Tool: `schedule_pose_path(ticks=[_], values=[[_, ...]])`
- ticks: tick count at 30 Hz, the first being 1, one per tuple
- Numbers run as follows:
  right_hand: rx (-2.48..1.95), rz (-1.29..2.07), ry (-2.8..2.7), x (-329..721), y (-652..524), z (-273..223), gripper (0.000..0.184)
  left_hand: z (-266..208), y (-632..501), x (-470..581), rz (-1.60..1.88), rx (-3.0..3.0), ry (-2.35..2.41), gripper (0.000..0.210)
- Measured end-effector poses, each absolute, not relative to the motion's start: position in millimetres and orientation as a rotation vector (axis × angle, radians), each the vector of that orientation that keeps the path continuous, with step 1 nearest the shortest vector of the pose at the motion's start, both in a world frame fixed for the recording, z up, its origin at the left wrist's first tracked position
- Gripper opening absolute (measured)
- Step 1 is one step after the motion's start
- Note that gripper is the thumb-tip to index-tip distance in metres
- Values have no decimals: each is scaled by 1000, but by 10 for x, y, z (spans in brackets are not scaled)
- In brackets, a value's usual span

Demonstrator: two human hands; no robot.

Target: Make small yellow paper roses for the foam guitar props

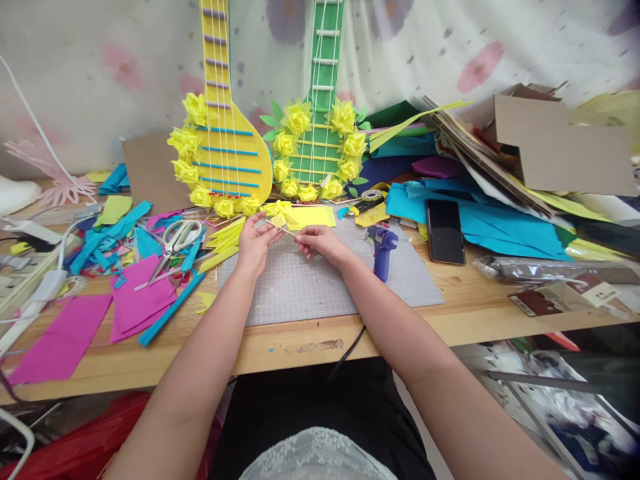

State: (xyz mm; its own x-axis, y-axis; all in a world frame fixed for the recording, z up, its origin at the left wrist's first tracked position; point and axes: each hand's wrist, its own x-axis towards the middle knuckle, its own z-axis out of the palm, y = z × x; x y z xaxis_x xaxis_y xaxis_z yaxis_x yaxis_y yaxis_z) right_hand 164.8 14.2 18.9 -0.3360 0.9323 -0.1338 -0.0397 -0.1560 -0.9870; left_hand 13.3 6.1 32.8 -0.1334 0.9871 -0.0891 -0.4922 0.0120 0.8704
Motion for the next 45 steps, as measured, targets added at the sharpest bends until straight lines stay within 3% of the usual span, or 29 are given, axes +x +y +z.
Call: schedule_pose_path(ticks=[17, 28, 45], values=[[-1074, 1745, -1348, 1633, 127, 165, 16, 271, 98, 143, 1501, 648, 983, 35], [-1106, 1460, -1245, 1529, 120, 123, 20, 276, 96, 125, 1477, 611, 1018, 33], [-1267, 1266, -1605, 1520, 145, 99, 39, 245, 84, 216, 1484, 395, 1023, 27]])
